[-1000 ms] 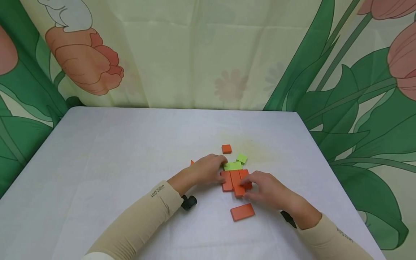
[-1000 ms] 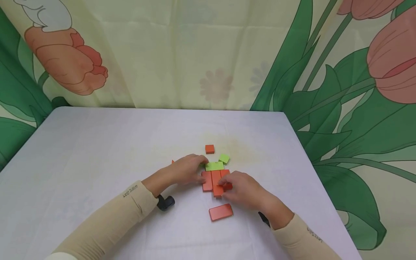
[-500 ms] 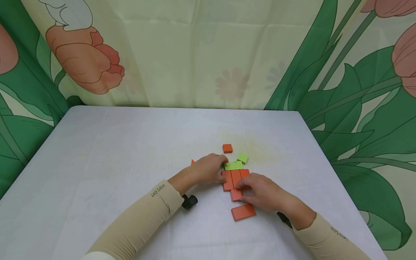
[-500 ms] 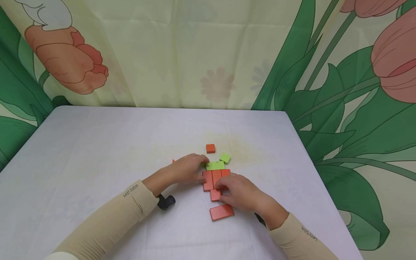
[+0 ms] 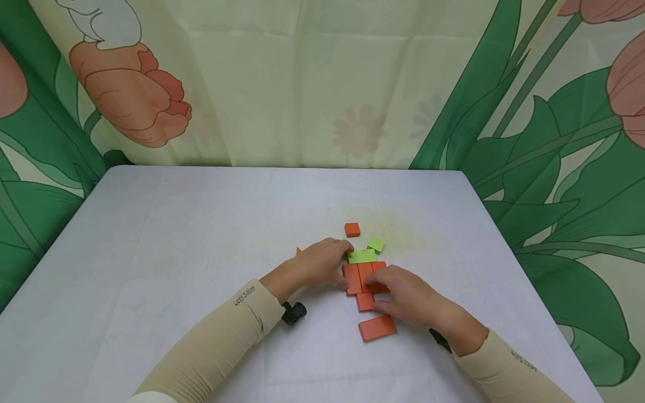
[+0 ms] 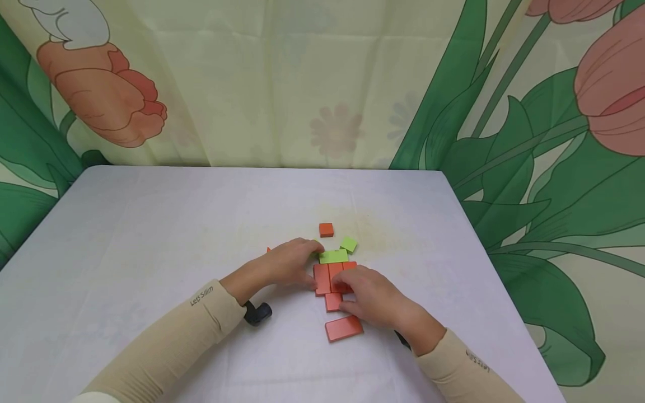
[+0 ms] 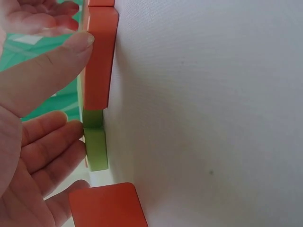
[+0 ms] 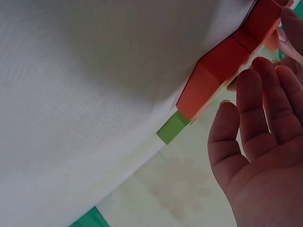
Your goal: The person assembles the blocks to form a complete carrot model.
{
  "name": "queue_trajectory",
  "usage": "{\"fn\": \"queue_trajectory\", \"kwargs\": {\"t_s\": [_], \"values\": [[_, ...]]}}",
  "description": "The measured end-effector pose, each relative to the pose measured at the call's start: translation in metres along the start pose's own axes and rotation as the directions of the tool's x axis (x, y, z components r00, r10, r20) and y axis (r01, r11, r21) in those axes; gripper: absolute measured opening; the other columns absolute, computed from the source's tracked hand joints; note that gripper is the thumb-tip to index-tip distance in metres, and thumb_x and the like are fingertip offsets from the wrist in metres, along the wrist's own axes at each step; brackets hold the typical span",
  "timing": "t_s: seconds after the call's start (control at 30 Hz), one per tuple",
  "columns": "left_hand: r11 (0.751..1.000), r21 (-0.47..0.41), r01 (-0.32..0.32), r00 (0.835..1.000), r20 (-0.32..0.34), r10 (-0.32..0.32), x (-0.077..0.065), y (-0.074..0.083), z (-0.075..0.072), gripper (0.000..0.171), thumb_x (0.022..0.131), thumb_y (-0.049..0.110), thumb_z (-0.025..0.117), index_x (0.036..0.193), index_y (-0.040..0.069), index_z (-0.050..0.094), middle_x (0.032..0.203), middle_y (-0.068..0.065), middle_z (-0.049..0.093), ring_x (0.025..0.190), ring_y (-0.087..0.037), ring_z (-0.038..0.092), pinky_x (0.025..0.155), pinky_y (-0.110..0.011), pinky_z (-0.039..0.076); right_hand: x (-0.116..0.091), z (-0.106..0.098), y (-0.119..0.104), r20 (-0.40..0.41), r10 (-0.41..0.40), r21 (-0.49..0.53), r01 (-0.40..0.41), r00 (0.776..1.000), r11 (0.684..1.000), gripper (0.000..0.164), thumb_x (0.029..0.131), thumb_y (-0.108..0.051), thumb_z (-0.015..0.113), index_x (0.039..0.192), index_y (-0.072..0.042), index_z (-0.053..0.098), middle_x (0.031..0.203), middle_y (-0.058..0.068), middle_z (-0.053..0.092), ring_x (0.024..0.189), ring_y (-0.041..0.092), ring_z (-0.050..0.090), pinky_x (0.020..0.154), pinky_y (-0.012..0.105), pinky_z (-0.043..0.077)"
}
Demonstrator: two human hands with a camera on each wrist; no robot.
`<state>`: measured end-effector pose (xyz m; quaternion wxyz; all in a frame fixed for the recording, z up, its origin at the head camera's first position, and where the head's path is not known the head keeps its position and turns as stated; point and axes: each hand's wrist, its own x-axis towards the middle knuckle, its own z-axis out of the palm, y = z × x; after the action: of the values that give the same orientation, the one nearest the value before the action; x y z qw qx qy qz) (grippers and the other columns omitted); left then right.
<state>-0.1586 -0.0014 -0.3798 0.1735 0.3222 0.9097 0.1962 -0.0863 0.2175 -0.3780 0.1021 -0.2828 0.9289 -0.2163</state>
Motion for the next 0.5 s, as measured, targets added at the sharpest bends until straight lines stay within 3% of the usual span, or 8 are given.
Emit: {"fn": "queue_trajectory", "kwargs": {"t_s": [0.5], "values": [[1.000, 0.002, 0.014, 1.000, 0.007, -0.014, 0.0006, 0.0011, 0.0005, 0.067, 0.082, 0.029, 0.085, 0.137, 0.006, 0.054, 0.128, -0.005, 0.061, 0.121, -0.022, 0.053, 0.103, -0.032, 0.044, 0.0008, -0.0007, -0.0016, 0.010, 0.008, -0.011, -0.008, 1.000, 1.000, 0.045, 0.084, -0.018, 0.082, 0.123, -0.007, 0.062, 0.118, 0.002, 0.063, 0.110, 0.024, 0.059, 0.094, 0.044, 0.050]]}}
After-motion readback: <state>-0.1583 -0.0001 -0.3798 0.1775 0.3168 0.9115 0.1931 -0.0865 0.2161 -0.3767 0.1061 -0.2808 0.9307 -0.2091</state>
